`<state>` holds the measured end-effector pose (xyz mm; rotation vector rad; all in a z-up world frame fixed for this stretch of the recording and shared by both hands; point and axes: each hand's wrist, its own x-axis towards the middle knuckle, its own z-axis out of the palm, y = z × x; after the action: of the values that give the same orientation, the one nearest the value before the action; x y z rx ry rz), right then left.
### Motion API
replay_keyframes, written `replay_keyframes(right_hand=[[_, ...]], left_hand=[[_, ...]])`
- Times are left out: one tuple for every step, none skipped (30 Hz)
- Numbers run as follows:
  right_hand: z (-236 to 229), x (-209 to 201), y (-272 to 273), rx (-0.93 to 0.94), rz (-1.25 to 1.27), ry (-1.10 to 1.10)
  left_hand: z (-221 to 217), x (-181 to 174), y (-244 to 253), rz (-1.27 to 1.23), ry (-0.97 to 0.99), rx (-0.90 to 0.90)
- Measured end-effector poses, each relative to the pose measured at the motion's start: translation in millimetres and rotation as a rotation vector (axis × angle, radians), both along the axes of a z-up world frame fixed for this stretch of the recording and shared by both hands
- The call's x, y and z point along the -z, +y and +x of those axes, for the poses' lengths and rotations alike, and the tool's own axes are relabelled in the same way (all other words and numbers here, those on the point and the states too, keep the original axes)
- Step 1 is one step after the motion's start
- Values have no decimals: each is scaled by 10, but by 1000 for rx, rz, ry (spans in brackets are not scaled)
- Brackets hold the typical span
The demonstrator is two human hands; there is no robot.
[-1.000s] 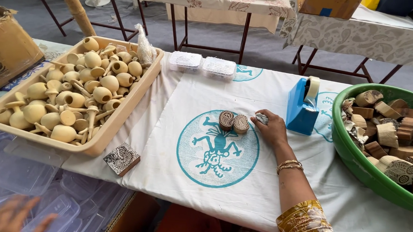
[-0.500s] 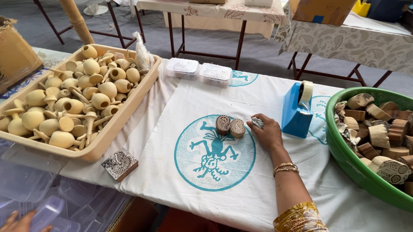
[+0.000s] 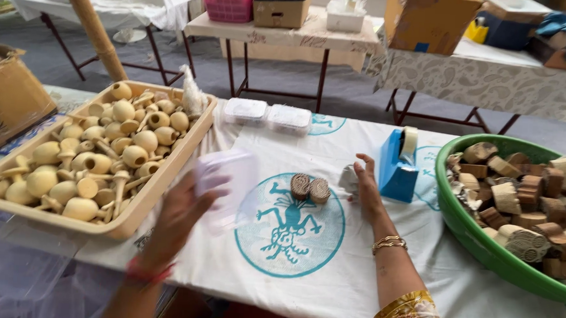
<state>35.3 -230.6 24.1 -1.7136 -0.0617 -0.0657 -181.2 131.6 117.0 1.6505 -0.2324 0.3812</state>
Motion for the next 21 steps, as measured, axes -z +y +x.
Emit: replay_keyframes(right_hand=[[23,7,-30,-53,88,16],[58,42,-36,-36,91,4],[99,76,-46,-87,166,-27],[139,117,-53,-137,240,-60],[137,94,-16,-120,244,-72],[140,73,43,-92,268,-160],[147,54,107,-65,290,-247],[113,23,175,-56,292,-255],[82,-6,250,-105,333,-309],[43,-26,322,-154,370,-362],[7,-18,392,-146,368,-366],[-31,-4,461,-177,372,-403],[-69,10,535,-208,375,-440],[-95,-12,540,-204,374,-442],[-123,-33,551,-177,326,-440],[-154,-49,581,-153,280,-437],[-218,-113,602,-153,281,-436],[-286,-173,630,-182,221,-480],[-354,-232,659,-210,161,-522],[-419,-263,708,-209,163,-520],[-480,-292,753,-211,-79,-711]], left_hand=[[301,-34,-179,-64,3,90],[556,47,-291,-60,-7,107],[815,123,-413,-152,57,149],[1072,197,-538,-241,125,192],[1313,362,-646,-235,118,210],[1544,527,-742,-310,143,208],[1777,692,-836,-386,170,207],[1888,775,-927,-382,166,216],[2001,860,-1013,-401,192,226],[2104,959,-1104,-423,220,236],[2131,1042,-1191,-422,219,245],[2151,1130,-1279,-398,153,341],[2171,1220,-1363,-372,89,437],[2076,1137,-1378,-372,89,441],[1980,1054,-1388,-353,104,490],[1873,976,-1378,-333,119,534],[1914,1030,-1330,-333,120,533],[1946,1089,-1275,-432,151,563],[1978,1149,-1219,-532,182,592],[1976,1111,-1168,-531,185,591],[1976,1075,-1120,-571,203,576]])
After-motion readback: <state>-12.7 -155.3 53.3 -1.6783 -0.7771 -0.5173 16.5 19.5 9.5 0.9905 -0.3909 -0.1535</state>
